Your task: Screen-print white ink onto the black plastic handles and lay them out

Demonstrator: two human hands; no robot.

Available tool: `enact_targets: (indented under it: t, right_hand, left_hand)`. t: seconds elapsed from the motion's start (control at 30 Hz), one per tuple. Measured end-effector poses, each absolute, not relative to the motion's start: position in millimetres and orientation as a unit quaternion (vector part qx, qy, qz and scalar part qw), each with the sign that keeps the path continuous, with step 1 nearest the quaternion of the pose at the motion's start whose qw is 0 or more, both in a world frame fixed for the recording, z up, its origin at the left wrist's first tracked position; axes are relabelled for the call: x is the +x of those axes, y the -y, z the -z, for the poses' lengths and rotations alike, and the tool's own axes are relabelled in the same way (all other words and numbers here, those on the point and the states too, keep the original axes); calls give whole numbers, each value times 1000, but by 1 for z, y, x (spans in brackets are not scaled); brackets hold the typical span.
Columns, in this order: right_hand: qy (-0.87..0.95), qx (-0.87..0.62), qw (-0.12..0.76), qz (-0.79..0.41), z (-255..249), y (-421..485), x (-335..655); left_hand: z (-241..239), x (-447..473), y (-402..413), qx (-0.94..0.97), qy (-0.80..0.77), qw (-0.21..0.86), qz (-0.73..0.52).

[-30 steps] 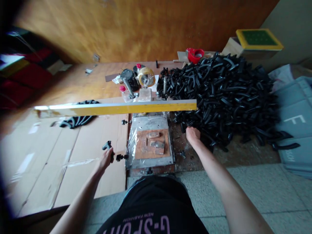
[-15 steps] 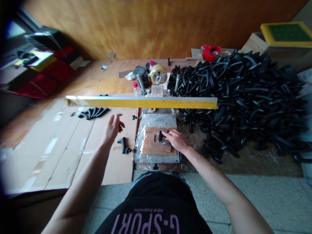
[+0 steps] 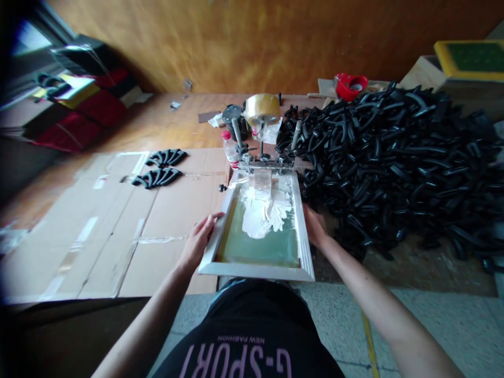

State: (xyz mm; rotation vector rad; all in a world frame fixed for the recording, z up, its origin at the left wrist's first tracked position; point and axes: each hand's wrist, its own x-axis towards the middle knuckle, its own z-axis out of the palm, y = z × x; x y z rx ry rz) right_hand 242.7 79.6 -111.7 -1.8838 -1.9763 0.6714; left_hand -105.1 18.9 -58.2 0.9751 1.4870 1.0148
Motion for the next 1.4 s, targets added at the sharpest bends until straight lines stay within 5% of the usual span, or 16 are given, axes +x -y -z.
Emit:
enact_targets:
  t: [0.1, 0.23, 0.47, 0.7, 1.03, 1.4]
  right_hand:
    - [699, -682, 146, -156, 90, -107, 249]
    - [791, -563, 237, -37, 56, -142, 189]
    - [892, -444, 32, -79, 59, -114, 131]
    - [959, -251, -2, -134, 55, -85, 162]
    - [954, -272, 83, -96, 74, -64, 156]
    - [758, -605, 241, -37, 6, -188, 206]
  left_hand:
    - [103, -103, -12, 404, -639, 511, -407]
    - [142, -105, -18, 443, -670, 471, -365]
    - [149, -110, -18, 446, -677, 482, -333]
    - [149, -108, -18, 442, -679, 476, -341]
    - [127, -103, -19, 393, -679, 494, -375]
    - [22, -102, -46, 380, -575, 505, -520]
